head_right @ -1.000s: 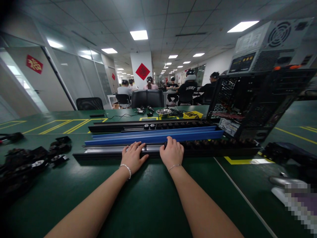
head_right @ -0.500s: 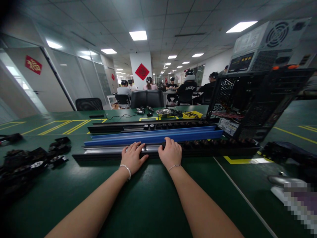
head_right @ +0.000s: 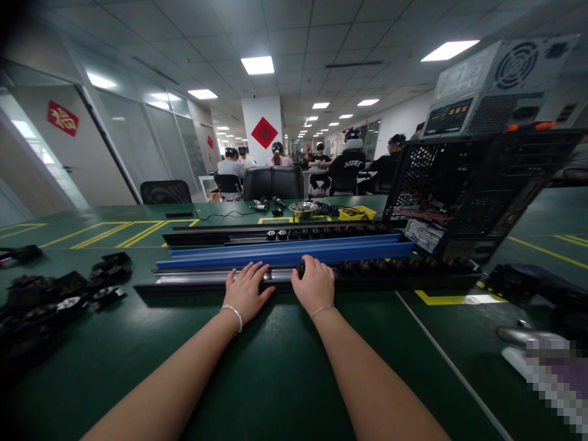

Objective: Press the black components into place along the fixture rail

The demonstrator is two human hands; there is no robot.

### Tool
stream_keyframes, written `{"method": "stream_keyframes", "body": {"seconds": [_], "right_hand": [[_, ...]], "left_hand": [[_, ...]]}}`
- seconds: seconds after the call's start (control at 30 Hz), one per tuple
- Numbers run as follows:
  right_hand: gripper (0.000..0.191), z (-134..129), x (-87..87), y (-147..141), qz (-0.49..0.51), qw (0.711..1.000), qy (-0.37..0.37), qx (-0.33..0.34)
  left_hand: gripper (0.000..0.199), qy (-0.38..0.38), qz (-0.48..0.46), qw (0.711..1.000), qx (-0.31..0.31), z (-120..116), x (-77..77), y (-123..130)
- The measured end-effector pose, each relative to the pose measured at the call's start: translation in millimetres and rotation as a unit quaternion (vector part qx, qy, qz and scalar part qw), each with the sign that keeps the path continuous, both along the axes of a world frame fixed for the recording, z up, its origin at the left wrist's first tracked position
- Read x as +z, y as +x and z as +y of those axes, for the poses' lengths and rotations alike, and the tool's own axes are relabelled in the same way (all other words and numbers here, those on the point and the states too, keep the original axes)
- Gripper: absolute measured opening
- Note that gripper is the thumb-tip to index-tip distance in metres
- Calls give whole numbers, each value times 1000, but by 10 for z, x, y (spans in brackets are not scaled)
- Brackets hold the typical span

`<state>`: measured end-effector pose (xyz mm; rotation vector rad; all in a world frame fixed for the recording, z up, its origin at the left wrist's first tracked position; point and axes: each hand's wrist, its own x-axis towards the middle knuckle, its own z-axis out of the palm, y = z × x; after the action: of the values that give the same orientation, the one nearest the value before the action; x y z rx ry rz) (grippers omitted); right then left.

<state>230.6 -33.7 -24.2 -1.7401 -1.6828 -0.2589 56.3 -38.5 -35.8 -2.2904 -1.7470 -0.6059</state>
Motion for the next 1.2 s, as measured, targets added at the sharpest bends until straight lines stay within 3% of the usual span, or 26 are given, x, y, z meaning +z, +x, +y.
{"method": "stream_keyframes", "body": {"seconds": [0.5,1.2], "right_hand": [[31,4,-1,-8,44,996,32,64],[38,41,-47,8,48,987,33,148]], "left_hand": [[44,3,18,996,-84,-61,60,31],[61,-7,79,986,-148,-74,42,75]]}}
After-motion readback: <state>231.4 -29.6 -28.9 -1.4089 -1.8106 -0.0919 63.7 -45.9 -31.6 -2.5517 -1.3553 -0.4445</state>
